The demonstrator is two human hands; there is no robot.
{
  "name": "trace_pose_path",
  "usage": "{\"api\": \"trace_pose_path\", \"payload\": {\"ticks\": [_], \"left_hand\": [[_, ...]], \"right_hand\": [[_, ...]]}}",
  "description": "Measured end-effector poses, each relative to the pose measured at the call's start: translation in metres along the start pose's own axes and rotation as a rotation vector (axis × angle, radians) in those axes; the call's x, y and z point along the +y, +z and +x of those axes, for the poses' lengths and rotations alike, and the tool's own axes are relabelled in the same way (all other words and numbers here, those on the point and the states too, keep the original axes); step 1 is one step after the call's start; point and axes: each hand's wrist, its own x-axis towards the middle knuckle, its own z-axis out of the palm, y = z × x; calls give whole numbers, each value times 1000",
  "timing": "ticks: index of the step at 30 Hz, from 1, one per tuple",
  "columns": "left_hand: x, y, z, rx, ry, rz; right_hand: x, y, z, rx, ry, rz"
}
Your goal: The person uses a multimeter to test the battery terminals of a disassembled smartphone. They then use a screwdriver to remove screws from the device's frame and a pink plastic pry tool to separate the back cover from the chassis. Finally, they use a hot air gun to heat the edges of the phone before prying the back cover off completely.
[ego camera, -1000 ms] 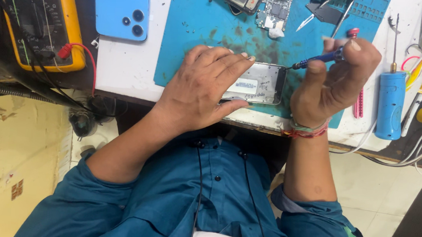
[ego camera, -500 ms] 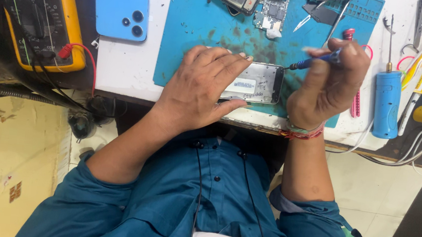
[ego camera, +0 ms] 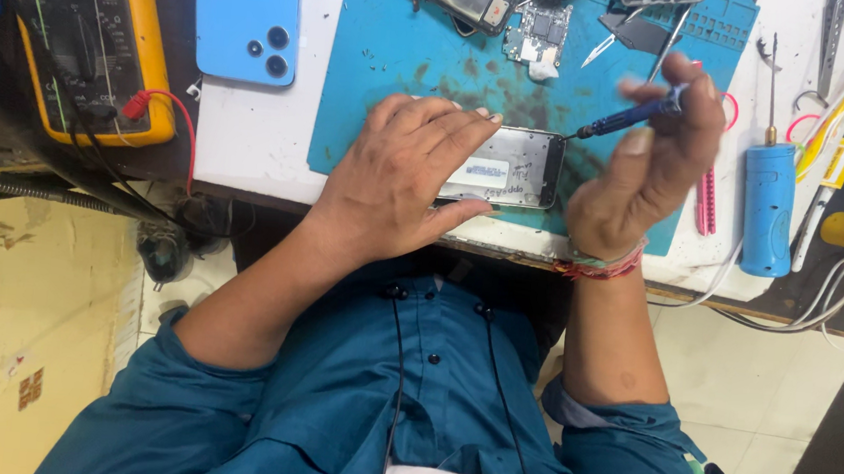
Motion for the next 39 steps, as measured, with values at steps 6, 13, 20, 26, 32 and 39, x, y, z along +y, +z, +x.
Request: {"api": "trace_pose_path", "payload": {"ticks": [6,13,20,26,32,39], "left_hand": [[0,0,-1,11,14,14],[0,0,-1,4,10,-5],[1,-1,-4,21,13,-7],[1,-1,0,113,128,71],[-12,-12,22,118,116,112],[-23,-29,40,267,-72,118]], "right_hand": [[-9,-5,11,83,-127,10],[-4,-48,77,-209,-200,-609],[13,-57,95,-412,-264,-928],[-14,-51,67,-302,-186,-685],[-32,-34,20,-210,-10,-469],[-51,-20,0,-172,119,-375]]}}
